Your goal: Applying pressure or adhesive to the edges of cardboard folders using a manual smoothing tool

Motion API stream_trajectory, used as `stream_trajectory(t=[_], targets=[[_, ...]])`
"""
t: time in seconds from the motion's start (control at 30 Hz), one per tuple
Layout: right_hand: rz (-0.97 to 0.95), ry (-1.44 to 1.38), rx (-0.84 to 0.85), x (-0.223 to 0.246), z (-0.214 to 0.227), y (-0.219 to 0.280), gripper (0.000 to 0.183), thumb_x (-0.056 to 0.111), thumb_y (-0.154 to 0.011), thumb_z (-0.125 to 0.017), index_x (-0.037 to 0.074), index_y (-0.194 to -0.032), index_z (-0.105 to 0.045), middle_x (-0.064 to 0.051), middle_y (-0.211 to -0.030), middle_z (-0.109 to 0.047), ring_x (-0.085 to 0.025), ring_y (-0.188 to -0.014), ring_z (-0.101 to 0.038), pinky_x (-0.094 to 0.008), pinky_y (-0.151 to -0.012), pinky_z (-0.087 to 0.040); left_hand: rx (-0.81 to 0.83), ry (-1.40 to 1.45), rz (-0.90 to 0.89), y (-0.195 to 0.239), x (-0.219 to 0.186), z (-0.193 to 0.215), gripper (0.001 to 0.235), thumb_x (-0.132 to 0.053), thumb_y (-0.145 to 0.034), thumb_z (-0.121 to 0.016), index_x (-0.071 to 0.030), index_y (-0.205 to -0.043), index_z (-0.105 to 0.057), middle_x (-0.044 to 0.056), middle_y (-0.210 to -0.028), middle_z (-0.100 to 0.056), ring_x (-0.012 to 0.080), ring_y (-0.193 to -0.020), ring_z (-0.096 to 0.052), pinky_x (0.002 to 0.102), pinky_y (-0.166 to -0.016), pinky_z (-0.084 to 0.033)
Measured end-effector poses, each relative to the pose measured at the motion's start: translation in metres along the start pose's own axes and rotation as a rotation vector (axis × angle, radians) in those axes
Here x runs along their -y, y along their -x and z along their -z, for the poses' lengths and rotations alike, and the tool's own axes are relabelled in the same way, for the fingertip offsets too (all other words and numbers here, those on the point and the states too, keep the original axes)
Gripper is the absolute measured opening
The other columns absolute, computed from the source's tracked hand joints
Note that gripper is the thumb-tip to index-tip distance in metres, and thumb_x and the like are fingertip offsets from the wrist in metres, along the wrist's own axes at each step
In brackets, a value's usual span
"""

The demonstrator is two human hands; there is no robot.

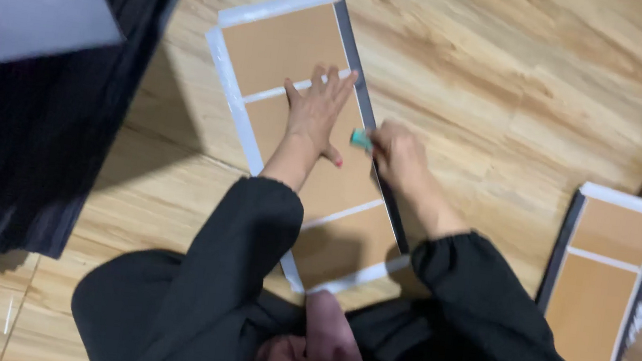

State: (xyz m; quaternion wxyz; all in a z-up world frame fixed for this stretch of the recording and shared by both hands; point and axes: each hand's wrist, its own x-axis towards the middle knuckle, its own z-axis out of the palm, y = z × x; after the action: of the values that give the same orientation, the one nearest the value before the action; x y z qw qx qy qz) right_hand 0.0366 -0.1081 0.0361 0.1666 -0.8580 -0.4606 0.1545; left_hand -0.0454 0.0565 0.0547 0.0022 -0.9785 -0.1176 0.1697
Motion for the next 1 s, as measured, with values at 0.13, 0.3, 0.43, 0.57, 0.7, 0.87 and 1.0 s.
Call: stream_trajectory(t=[0.13, 0.3, 0.43, 0.57, 0.7, 0.87, 1.0], targets=[[-0.021, -0.140, 0.163, 0.015, 0.008, 0.075, 0.014, 0.009, -0.071, -0.068, 0.010, -0.084, -0.061, -0.010, -0.079, -0.059, -0.032, -0.084, -0.060, -0.041, -0.073, -0.048, 0.056, 0.054, 0.094, 0.000, -0.015, -0.008, 0.135, -0.060, -0.040, -0.081, -0.024, -0.141, 0.000, 0.013, -0.142, -0.018, 0.0349, -0.130, -0.021, 0.063, -0.079, -0.041], [-0.247, -0.363, -0.007, -0.018, 0.012, 0.117, 0.018, 0.015, -0.072, -0.071, 0.008, -0.086, -0.061, -0.012, -0.082, -0.058, -0.035, -0.088, -0.059, -0.043, -0.074, -0.045, 0.054, 0.198, 0.166, 0.017, -0.031, -0.027, 0.114, -0.040, -0.055, -0.082, -0.030, -0.142, -0.009, 0.016, -0.142, -0.017, 0.0430, -0.127, -0.020, 0.062, -0.075, -0.044], [-0.213, -0.062, 0.070, -0.016, 0.005, 0.149, 0.019, 0.014, -0.069, -0.073, 0.015, -0.083, -0.061, -0.002, -0.077, -0.058, -0.025, -0.083, -0.061, -0.037, -0.072, -0.049, 0.113, 0.274, 0.185, 0.014, -0.035, -0.042, 0.091, -0.034, -0.065, -0.078, -0.031, -0.139, -0.026, 0.012, -0.144, -0.010, 0.0417, -0.129, -0.013, 0.065, -0.077, -0.042], [-0.183, 0.021, 0.180, -0.008, 0.004, 0.197, 0.019, 0.017, -0.065, -0.074, 0.015, -0.075, -0.058, 0.000, -0.074, -0.058, -0.021, -0.082, -0.062, -0.033, -0.072, -0.050, 0.189, 0.279, 0.199, 0.024, -0.035, -0.015, 0.099, -0.028, -0.061, -0.082, -0.027, -0.141, -0.023, 0.012, -0.146, -0.005, 0.0398, -0.131, -0.011, 0.067, -0.078, -0.042], [-0.156, -0.322, 0.014, -0.033, -0.001, 0.202, 0.023, 0.011, -0.061, -0.076, 0.012, -0.081, -0.067, -0.004, -0.081, -0.066, -0.021, -0.077, -0.062, -0.029, -0.068, -0.045, 0.377, 0.223, 0.200, 0.020, -0.037, -0.003, 0.114, -0.038, -0.063, -0.080, -0.030, -0.143, 0.001, 0.004, -0.146, 0.015, 0.0353, -0.133, 0.004, 0.048, -0.068, -0.046], [-0.099, -0.011, -0.046, -0.022, -0.014, 0.211, 0.018, 0.006, -0.067, -0.057, 0.014, -0.082, -0.056, -0.008, -0.079, -0.053, -0.036, -0.076, -0.053, -0.047, -0.050, -0.039, -0.264, -0.077, -0.034, -0.004, -0.074, -0.063, 0.054, -0.007, -0.083, -0.049, -0.008, -0.133, -0.030, 0.024, -0.129, -0.039, 0.0449, -0.121, -0.030, 0.075, -0.074, -0.031], [-0.200, -0.187, 0.130, -0.034, -0.001, 0.214, 0.024, 0.014, -0.068, -0.072, 0.013, -0.089, -0.061, -0.006, -0.085, -0.060, -0.028, -0.091, -0.058, -0.040, -0.079, -0.048, -0.242, -0.157, -0.542, 0.029, -0.107, -0.054, 0.062, -0.019, -0.073, -0.071, -0.033, -0.127, -0.045, -0.002, -0.140, -0.038, 0.0304, -0.127, -0.029, 0.072, -0.089, -0.024]])
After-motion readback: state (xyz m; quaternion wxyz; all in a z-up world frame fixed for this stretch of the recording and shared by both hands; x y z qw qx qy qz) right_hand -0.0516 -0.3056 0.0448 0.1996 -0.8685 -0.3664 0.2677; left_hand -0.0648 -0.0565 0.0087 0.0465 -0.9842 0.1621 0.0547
